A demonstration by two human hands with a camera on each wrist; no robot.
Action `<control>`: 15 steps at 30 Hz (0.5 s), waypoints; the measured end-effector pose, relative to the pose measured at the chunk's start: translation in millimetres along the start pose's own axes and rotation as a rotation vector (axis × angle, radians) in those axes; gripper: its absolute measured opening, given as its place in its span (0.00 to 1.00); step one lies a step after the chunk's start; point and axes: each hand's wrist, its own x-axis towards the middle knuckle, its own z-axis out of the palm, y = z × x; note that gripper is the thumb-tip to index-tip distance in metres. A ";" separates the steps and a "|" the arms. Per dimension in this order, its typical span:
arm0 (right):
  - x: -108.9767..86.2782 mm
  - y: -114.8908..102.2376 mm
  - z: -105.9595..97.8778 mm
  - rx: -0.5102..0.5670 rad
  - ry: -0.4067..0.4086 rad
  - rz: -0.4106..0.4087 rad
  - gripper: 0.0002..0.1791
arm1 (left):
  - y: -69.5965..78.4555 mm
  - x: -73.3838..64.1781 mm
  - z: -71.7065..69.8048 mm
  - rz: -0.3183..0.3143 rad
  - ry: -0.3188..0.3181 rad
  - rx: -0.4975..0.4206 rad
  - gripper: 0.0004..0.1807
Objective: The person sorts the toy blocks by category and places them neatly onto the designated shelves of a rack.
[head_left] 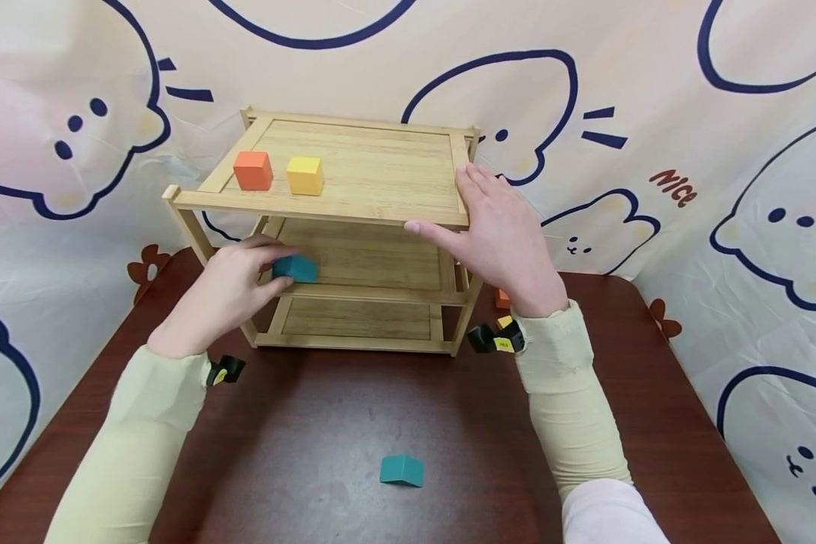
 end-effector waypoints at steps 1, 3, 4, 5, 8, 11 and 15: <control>-0.1 0.0 0.1 0.001 0.000 0.001 0.62 | -0.2 0.4 -0.1 -0.007 -0.007 -0.002 0.21; -0.4 0.1 0.3 0.003 -0.001 0.004 0.62 | -0.5 1.3 -0.5 -0.022 -0.023 -0.003 0.21; -0.5 0.1 0.3 0.005 -0.002 0.004 0.62 | -0.7 1.7 -0.7 -0.031 -0.031 -0.005 0.21; -0.5 0.2 0.3 0.004 -0.001 0.003 0.62 | -1.0 2.1 -0.9 -0.041 -0.039 -0.006 0.21; -0.4 0.3 0.4 0.006 0.000 0.002 0.62 | -2.2 3.7 -1.2 -0.067 -0.061 -0.017 0.21; -0.3 0.3 0.3 0.004 0.000 0.001 0.62 | -4.0 5.3 -1.0 -0.087 -0.084 -0.026 0.21; -0.1 -0.1 0.1 0.004 -0.003 0.003 0.62 | -6.3 7.3 -0.4 -0.109 -0.122 -0.019 0.21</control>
